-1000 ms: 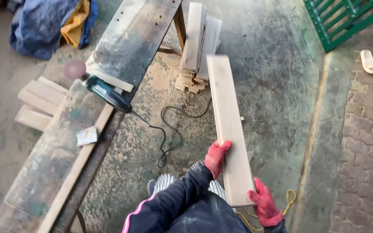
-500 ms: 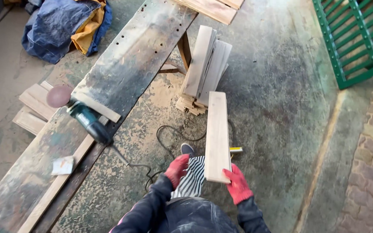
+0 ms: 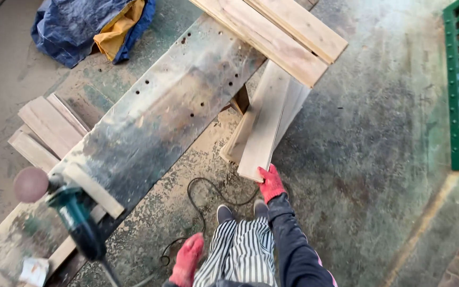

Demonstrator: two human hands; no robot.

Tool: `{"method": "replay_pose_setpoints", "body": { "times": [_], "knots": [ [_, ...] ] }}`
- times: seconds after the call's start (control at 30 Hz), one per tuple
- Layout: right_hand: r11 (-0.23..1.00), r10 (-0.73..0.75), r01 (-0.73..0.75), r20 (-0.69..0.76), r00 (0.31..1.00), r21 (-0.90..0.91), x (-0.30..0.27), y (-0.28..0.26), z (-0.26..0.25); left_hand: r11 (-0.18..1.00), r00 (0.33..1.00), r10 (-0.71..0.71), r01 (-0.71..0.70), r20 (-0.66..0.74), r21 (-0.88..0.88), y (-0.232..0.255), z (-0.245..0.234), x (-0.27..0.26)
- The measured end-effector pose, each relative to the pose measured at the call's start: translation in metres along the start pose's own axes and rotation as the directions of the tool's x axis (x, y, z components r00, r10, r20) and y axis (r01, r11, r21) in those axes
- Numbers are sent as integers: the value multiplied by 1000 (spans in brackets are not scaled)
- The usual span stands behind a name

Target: Using an angle grinder with a sanding disc to smooth the surface of a wooden board on a workbench.

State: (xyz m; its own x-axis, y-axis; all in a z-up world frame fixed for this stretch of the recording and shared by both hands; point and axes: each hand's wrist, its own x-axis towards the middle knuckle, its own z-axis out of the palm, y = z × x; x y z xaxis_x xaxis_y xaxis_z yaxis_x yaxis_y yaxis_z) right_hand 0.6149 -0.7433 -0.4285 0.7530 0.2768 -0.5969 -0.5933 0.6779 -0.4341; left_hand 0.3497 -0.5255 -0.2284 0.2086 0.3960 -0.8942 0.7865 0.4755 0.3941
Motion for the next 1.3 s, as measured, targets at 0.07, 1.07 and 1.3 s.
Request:
{"method": "replay_pose_setpoints", "body": {
  "times": [0.07, 1.07, 1.3],
  "knots": [
    [997, 9, -5, -46, 999, 83, 45, 4, 0, 953, 986, 156, -132, -67, 271, -30, -11, 36],
    [954, 218, -202, 49, 975, -222, 234, -299, 62, 981, 783, 4, -124, -621, -150, -137, 96, 54],
    [900, 402, -365, 130, 906, -236, 147, -192, 97, 986, 835, -35, 120, -549, 119, -154, 132, 44]
  ]
}}
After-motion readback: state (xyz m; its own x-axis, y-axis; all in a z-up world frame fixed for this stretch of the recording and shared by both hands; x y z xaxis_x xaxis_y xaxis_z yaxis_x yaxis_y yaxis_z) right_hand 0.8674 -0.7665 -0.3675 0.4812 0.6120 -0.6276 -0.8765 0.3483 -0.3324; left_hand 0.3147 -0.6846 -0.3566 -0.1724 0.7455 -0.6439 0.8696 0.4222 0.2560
